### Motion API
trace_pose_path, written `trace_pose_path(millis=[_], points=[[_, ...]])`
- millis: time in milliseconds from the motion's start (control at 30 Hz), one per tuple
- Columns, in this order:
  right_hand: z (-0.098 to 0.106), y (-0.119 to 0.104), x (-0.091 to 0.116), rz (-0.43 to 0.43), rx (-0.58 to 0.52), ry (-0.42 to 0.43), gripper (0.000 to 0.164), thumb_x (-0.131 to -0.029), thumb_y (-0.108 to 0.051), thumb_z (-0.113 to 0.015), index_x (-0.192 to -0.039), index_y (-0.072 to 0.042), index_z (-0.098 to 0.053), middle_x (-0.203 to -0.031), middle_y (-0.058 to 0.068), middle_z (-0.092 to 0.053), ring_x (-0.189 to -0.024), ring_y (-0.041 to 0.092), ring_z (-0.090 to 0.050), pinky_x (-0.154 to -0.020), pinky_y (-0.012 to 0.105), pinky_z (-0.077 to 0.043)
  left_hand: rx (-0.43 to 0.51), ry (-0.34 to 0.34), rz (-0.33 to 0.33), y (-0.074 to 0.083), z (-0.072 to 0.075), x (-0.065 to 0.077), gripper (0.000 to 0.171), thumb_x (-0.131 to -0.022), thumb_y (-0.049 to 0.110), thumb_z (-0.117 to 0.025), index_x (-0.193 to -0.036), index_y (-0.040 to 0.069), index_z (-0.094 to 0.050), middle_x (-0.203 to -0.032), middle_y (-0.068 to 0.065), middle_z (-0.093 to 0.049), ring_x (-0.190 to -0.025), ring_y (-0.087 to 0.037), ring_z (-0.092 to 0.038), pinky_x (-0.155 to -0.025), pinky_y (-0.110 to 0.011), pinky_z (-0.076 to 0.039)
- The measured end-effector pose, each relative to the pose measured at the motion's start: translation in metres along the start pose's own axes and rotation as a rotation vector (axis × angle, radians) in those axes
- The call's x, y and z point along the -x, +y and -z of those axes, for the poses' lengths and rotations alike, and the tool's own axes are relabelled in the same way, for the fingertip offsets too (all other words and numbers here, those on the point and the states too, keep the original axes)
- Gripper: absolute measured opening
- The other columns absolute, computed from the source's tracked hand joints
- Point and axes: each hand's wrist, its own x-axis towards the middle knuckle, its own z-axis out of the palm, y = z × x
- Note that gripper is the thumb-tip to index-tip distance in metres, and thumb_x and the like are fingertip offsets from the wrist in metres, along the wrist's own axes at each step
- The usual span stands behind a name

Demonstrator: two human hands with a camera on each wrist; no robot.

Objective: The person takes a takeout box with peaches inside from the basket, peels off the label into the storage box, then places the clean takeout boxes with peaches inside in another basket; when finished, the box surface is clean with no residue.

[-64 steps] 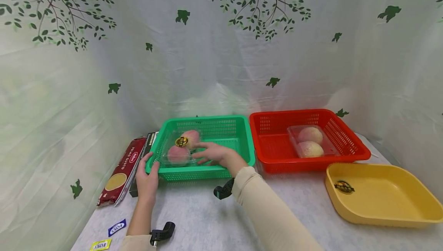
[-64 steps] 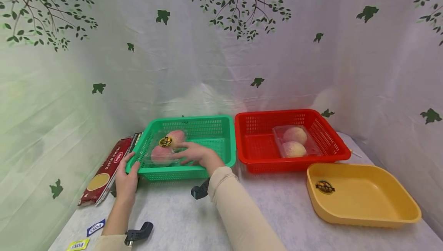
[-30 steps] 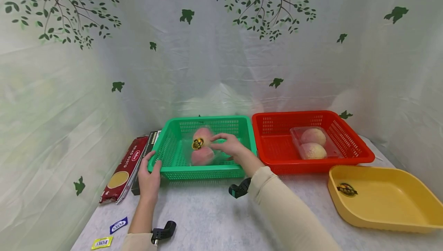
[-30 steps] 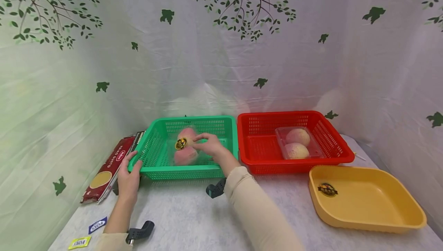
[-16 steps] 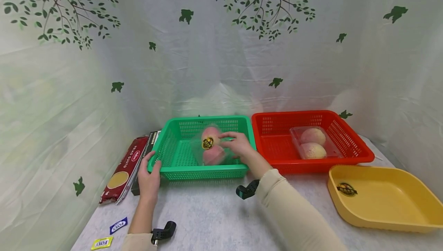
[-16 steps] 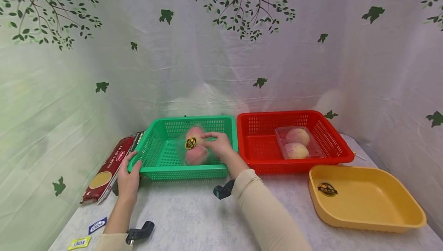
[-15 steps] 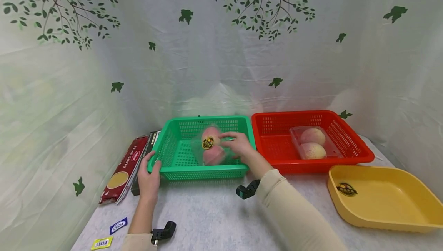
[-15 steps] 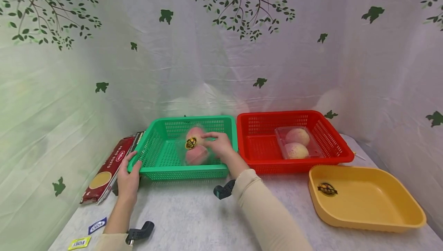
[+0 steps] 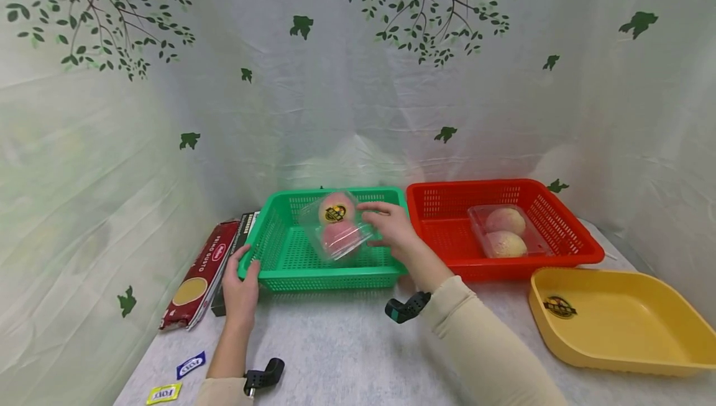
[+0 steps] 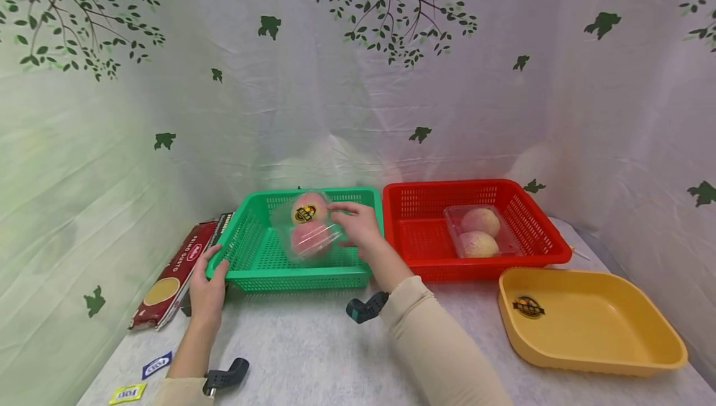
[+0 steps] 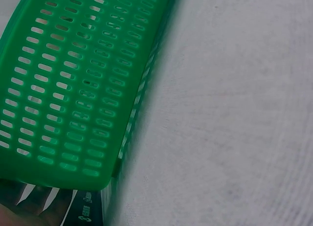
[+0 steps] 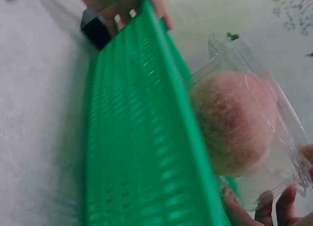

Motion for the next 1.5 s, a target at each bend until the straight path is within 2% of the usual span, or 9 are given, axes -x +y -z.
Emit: trace_pose_path(millis=[133,267,567,767,867,1033,1267,1400,1500], points=[[0.003,-0.011,0.011,0.022,-0.031,-0.021,0.027,-0.099,-0.021,-0.062,-0.125,-0.018,-0.07,-0.134,0.005,-0.062,-0.107,0.024,-0.056,-0.08,0.047,-0.061,-0.005,0.002,-0.001,0.0,0.0,0.0,0.049,-0.105,0.026,-0.048,-0.152,0.02,-0.039,-0.162,-0.007,-0.032,-0.149,-0.031,-0.03,-0.12,-0.057,-0.028],[0.008,-0.021,0.025,0.032,-0.037,-0.056,0.028,-0.099,-0.022,-0.061,-0.126,-0.018,-0.069,-0.134,0.005,-0.061,-0.113,0.025,-0.056,-0.084,0.045,-0.061,-0.008,0.005,0.0,0.0,0.0,0.0,0.049,-0.105,0.027,-0.047,-0.152,0.021,-0.039,-0.162,-0.007,-0.032,-0.148,-0.031,-0.03,-0.12,-0.058,-0.028],[0.034,-0.024,0.06,0.032,0.045,-0.116,0.03,-0.099,-0.029,-0.062,-0.127,-0.021,-0.067,-0.138,0.003,-0.056,-0.126,0.028,-0.05,-0.088,0.04,-0.06,-0.002,0.006,0.001,-0.001,0.0,0.001,0.048,-0.104,0.027,-0.048,-0.152,0.02,-0.04,-0.162,-0.006,-0.032,-0.15,-0.03,-0.027,-0.121,-0.059,-0.026],[0.059,-0.015,0.081,0.041,0.096,-0.132,0.033,-0.096,-0.031,-0.065,-0.127,-0.018,-0.067,-0.136,0.005,-0.058,-0.122,0.028,-0.052,-0.091,0.04,-0.059,0.001,0.004,0.002,-0.001,-0.001,0.001,0.048,-0.104,0.027,-0.047,-0.152,0.021,-0.04,-0.162,-0.006,-0.032,-0.151,-0.029,-0.026,-0.121,-0.059,-0.025],[0.073,-0.009,0.088,0.07,0.119,-0.156,0.035,-0.096,-0.03,-0.065,-0.127,-0.013,-0.066,-0.131,0.01,-0.06,-0.117,0.029,-0.056,-0.087,0.037,-0.06,0.002,0.006,0.004,-0.001,-0.001,0.001,0.048,-0.104,0.027,-0.047,-0.152,0.021,-0.04,-0.162,-0.005,-0.032,-0.151,-0.029,-0.026,-0.121,-0.059,-0.026],[0.096,0.002,0.099,0.164,0.162,-0.241,0.033,-0.097,-0.024,-0.063,-0.126,-0.008,-0.066,-0.123,0.004,-0.065,-0.114,0.029,-0.057,-0.082,0.036,-0.061,0.005,0.012,0.004,-0.001,-0.002,0.001,0.048,-0.104,0.027,-0.047,-0.152,0.021,-0.04,-0.162,-0.005,-0.032,-0.151,-0.029,-0.026,-0.121,-0.058,-0.025],[0.122,0.022,0.106,0.26,0.143,-0.397,0.024,-0.099,-0.015,-0.06,-0.12,-0.012,-0.07,-0.118,-0.002,-0.07,-0.115,0.028,-0.059,-0.092,0.039,-0.058,0.006,0.019,0.002,-0.001,-0.001,0.001,0.048,-0.104,0.026,-0.047,-0.151,0.02,-0.04,-0.162,-0.006,-0.032,-0.151,-0.029,-0.026,-0.122,-0.058,-0.025],[0.133,0.035,0.106,0.294,0.144,-0.493,0.024,-0.1,-0.01,-0.056,-0.119,-0.009,-0.071,-0.115,-0.002,-0.07,-0.106,0.021,-0.061,-0.087,0.036,-0.059,0.002,0.021,-0.004,-0.001,0.0,0.001,0.048,-0.104,0.026,-0.047,-0.151,0.02,-0.04,-0.162,-0.006,-0.032,-0.15,-0.03,-0.027,-0.121,-0.058,-0.025],[0.14,0.043,0.107,0.295,0.159,-0.523,0.024,-0.1,-0.008,-0.055,-0.119,-0.005,-0.07,-0.11,-0.001,-0.07,-0.099,0.017,-0.06,-0.081,0.03,-0.059,-0.003,0.019,-0.01,-0.001,0.0,0.001,0.048,-0.104,0.026,-0.047,-0.151,0.019,-0.04,-0.162,-0.007,-0.032,-0.15,-0.03,-0.027,-0.121,-0.058,-0.025]])
